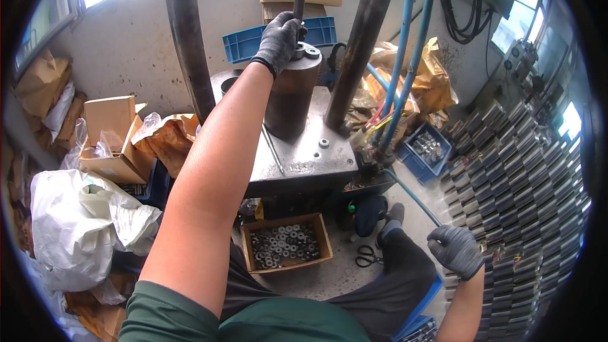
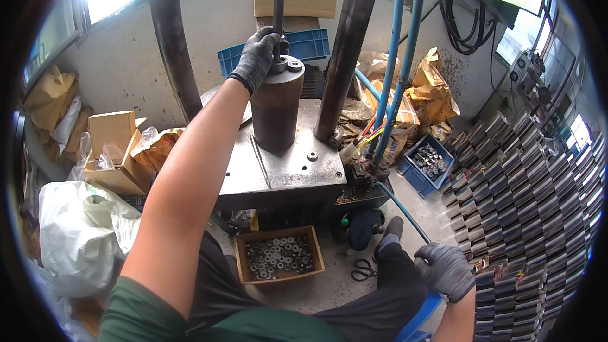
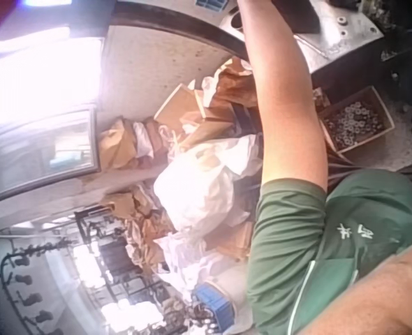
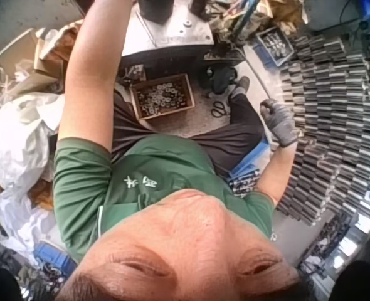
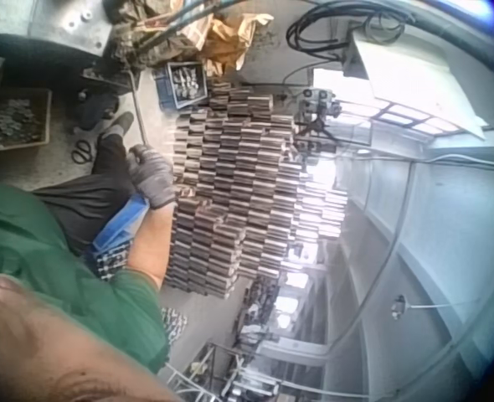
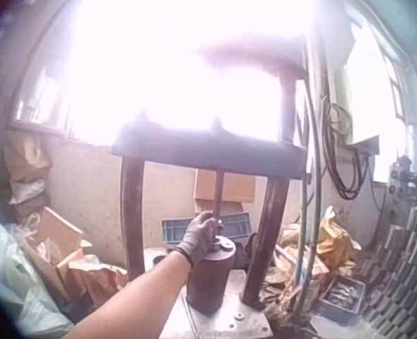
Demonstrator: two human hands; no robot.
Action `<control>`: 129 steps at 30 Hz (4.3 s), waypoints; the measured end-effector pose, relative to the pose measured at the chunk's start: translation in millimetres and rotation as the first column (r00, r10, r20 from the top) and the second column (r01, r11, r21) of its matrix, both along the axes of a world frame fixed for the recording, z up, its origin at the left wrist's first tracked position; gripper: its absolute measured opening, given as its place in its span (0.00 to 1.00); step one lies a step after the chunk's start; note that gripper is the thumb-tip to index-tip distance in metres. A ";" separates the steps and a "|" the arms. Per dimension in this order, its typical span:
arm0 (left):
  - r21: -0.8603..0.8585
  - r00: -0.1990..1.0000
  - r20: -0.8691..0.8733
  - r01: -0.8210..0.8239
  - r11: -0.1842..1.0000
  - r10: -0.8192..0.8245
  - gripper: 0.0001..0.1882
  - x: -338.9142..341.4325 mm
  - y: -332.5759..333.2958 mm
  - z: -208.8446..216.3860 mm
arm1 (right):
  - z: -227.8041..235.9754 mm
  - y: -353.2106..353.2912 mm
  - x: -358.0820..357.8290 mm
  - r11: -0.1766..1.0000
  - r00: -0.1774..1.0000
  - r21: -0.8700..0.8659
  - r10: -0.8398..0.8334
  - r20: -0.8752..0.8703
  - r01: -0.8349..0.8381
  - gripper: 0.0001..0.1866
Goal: Using a manual press machine to assemble metal rods with ring-shaped components.
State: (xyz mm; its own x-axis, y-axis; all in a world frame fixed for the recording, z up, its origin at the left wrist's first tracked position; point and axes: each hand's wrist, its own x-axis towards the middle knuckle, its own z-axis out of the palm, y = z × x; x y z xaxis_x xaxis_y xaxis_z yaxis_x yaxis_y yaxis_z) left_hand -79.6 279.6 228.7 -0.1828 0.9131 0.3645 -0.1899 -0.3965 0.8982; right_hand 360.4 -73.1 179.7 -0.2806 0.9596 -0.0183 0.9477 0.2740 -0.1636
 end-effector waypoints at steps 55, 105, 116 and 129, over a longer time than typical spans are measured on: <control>0.008 0.997 0.069 0.038 0.999 -0.039 0.13 -22.0 26.7 -15.8 | 72.2 164.9 -5.9 0.670 0.985 0.723 -0.138 -0.099 0.167 0.15; 0.045 0.578 -0.715 -0.523 0.851 0.393 0.23 14.6 -39.5 17.6 | -13.1 86.3 -121.8 0.870 0.914 0.376 0.387 -0.122 -0.318 0.17; -0.009 0.607 -0.737 -0.450 0.893 0.299 0.22 17.7 -32.4 26.4 | -152.7 277.2 -207.8 0.991 0.986 0.133 0.055 -0.158 -0.034 0.17; -0.012 0.676 -0.677 -0.405 0.914 0.291 0.22 14.5 -32.6 20.6 | -81.6 296.7 -238.1 0.827 0.689 0.544 0.312 -0.654 0.141 0.09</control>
State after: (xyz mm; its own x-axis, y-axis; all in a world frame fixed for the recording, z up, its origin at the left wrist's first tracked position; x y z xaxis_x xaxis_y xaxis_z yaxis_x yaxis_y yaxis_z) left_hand -65.1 246.9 249.3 -0.2689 0.8845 0.3813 0.5849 -0.1646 0.7943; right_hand 122.3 223.5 98.1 -0.0711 0.7148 0.6957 0.5752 0.5992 -0.5569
